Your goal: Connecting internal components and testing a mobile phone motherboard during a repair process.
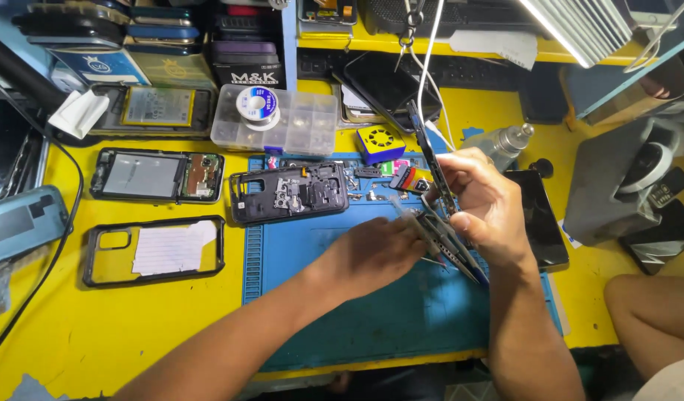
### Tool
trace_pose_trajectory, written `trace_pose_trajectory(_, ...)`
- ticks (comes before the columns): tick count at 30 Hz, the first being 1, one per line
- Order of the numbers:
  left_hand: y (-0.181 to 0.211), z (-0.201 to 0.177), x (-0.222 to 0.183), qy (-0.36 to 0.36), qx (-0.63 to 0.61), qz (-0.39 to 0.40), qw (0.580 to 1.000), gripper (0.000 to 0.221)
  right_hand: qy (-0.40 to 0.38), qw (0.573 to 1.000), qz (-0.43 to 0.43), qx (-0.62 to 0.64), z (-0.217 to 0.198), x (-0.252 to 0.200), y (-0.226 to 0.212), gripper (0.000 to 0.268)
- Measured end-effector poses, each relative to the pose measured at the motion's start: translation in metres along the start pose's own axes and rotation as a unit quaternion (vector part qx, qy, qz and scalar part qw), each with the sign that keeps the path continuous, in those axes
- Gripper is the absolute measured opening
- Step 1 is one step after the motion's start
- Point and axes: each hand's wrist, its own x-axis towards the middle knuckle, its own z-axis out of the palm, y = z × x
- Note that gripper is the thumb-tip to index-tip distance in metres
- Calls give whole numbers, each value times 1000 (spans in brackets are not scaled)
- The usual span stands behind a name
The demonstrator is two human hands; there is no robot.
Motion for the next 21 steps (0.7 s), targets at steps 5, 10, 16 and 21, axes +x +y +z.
trace_pose_trajectory(5,-6,-69,-18,77,-220,-139,963,23,9,999,9,-37,11,1,-6,88)
trace_pose_trajectory(10,-5,-86,-35,86,-363,-277,886,52,-2,997,9,-79,35,5,-29,71)
trace_pose_trajectory(16,5,-97,-34,72,-441,-312,838,51,30,973,26,-227,38,-2,-26,79)
trace_pose_trajectory(21,5,-93,-38,80,-404,-326,851,49,41,964,-2,-264,39,-1,-29,79)
